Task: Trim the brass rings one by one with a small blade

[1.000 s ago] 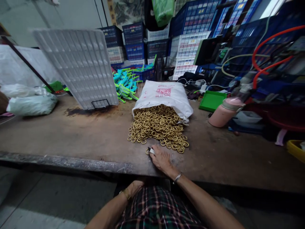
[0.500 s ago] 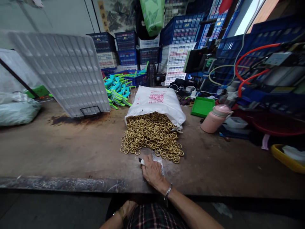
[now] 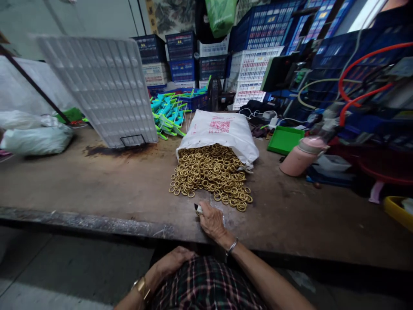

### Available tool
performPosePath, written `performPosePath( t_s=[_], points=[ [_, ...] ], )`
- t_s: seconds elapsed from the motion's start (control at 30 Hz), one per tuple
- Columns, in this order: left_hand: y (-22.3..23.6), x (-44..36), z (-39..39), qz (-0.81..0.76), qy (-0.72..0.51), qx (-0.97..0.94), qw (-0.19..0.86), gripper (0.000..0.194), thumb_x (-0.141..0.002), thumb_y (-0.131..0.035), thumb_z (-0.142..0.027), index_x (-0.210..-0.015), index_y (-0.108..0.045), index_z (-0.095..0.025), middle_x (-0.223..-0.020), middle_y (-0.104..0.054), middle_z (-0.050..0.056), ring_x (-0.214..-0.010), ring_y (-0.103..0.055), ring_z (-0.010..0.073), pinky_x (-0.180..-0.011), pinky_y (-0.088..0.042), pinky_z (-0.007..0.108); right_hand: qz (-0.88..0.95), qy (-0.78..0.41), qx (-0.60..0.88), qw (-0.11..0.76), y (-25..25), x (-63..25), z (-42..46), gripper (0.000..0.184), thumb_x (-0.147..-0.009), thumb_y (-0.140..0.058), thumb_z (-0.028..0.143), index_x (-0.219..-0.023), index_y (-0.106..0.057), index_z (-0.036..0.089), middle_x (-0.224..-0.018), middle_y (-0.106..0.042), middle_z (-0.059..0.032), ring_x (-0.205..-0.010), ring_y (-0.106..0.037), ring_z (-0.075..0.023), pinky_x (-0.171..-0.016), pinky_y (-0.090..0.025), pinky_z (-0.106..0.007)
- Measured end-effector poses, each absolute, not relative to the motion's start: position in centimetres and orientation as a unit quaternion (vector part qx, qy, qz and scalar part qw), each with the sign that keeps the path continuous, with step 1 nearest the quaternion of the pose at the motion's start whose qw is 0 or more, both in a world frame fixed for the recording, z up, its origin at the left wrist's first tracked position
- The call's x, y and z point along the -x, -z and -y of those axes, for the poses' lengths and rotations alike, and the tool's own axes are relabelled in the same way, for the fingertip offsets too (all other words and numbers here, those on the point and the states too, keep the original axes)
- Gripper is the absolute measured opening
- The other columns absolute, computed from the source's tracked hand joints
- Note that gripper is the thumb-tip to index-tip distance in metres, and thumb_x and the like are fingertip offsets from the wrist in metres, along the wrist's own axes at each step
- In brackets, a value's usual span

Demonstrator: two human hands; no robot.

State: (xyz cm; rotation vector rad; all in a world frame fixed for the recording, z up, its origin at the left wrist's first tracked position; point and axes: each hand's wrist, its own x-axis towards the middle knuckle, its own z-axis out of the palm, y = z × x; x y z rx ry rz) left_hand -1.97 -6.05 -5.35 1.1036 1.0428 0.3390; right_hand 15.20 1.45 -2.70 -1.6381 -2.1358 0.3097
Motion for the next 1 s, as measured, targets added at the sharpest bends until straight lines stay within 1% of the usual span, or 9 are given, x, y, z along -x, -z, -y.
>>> performPosePath(
  t_s=[0.17, 0.27, 0.37, 0.43, 0.53, 0.63, 0.87, 0.93, 1.0],
  points=[
    [0.0, 2.0, 7.0, -0.503, -0.222, -0.513, 0.659, 0.029, -0.075, -0.057, -0.04, -0.084, -0.064, -0.013, -0.075, -0.059, 0.001, -0.071, -0.051, 0.0129, -0.066, -0.038, 0.023, 0.764, -0.149, 0.547, 0.307, 3.0, -15.7, -1.6, 0.026, -0.076, -0.04, 0.014, -0.093, -0.059, 0.019, -0.088, -0.065, -0.0051, -0.076, -0.057, -0.0157, -0.064, -0.037, -0.023],
    [-1.5, 0.8, 5.8, -0.53, -0.318, -0.466, 0.633, 0.042, -0.076, -0.053, -0.045, -0.103, -0.055, -0.014, -0.078, -0.06, 0.004, -0.066, -0.055, 0.0137, -0.057, -0.041, 0.022, 0.744, -0.216, 0.529, 0.346, 2.7, -15.6, -1.3, 0.023, -0.08, -0.039, 0.02, -0.091, -0.059, 0.02, -0.078, -0.063, -0.0031, -0.069, -0.056, -0.0146, -0.062, -0.038, -0.023],
    [-1.5, -0.6, 4.1, -0.562, -0.381, -0.47, 0.564, 0.051, -0.075, -0.052, -0.048, -0.112, -0.047, -0.013, -0.061, -0.053, -0.001, -0.05, -0.049, 0.0112, -0.045, -0.038, 0.02, 0.735, -0.266, 0.512, 0.356, 2.1, -15.5, -0.6, 0.02, -0.082, -0.04, 0.026, -0.086, -0.058, 0.019, -0.071, -0.061, -0.0016, -0.063, -0.054, -0.0138, -0.059, -0.038, -0.023],
    [-1.3, -1.4, 3.3, -0.559, -0.392, -0.48, 0.551, 0.049, -0.075, -0.052, -0.049, -0.109, -0.048, -0.012, -0.055, -0.048, -0.005, -0.045, -0.044, 0.0096, -0.043, -0.036, 0.02, 0.73, -0.285, 0.506, 0.36, 1.7, -15.5, -0.1, 0.019, -0.082, -0.04, 0.028, -0.081, -0.057, 0.019, -0.069, -0.059, -0.0013, -0.062, -0.054, -0.0136, -0.059, -0.039, -0.023],
    [-1.1, -2.2, 2.7, -0.527, -0.385, -0.483, 0.584, 0.039, -0.075, -0.052, -0.049, -0.089, -0.055, -0.013, -0.053, -0.046, -0.005, -0.043, -0.04, 0.0071, -0.043, -0.033, 0.019, 0.709, -0.318, 0.511, 0.367, 1.4, -15.6, 0.3, 0.018, -0.081, -0.041, 0.031, -0.079, -0.055, 0.02, -0.064, -0.058, -0.0001, -0.058, -0.052, -0.0134, -0.055, -0.038, -0.023],
    [-0.9, -2.6, 2.5, -0.521, -0.384, -0.473, 0.598, 0.035, -0.076, -0.052, -0.049, -0.075, -0.053, -0.014, -0.052, -0.045, -0.005, -0.042, -0.036, 0.0057, -0.042, -0.03, 0.018, 0.688, -0.344, 0.516, 0.376, 1.2, -15.6, 0.2, 0.017, -0.079, -0.042, 0.032, -0.079, -0.054, 0.02, -0.062, -0.056, 0.0007, -0.056, -0.051, -0.0132, -0.054, -0.038, -0.023],
    [-0.8, -2.3, 2.4, -0.544, -0.443, -0.503, 0.505, 0.03, -0.079, -0.05, -0.042, -0.078, -0.058, -0.014, -0.053, -0.044, -0.005, -0.045, -0.038, 0.0072, -0.046, -0.031, 0.02, 0.631, -0.401, 0.539, 0.387, -0.2, -14.9, -0.3, 0.018, -0.077, -0.045, 0.034, -0.072, -0.054, 0.018, -0.064, -0.052, 0.0021, -0.062, -0.049, -0.0118, -0.058, -0.038, -0.022],
    [-0.9, -2.1, 2.4, -0.548, -0.451, -0.519, 0.477, 0.026, -0.079, -0.051, -0.039, -0.078, -0.059, -0.015, -0.056, -0.047, -0.004, -0.048, -0.04, 0.008, -0.049, -0.033, 0.02, 0.622, -0.436, 0.536, 0.369, -0.3, -15.0, -0.4, 0.022, -0.077, -0.045, 0.036, -0.067, -0.053, 0.018, -0.061, -0.052, 0.0022, -0.059, -0.047, -0.0108, -0.056, -0.036, -0.022],
    [-0.8, -2.1, 2.5, -0.549, -0.452, -0.536, 0.455, 0.023, -0.078, -0.052, -0.037, -0.078, -0.061, -0.015, -0.058, -0.05, -0.003, -0.051, -0.042, 0.0087, -0.051, -0.035, 0.02, 0.596, -0.502, 0.523, 0.345, -0.3, -15.1, -0.3, 0.029, -0.079, -0.043, 0.04, -0.062, -0.051, 0.018, -0.055, -0.049, 0.0031, -0.05, -0.043, -0.0086, -0.048, -0.033, -0.021]
  ],
)
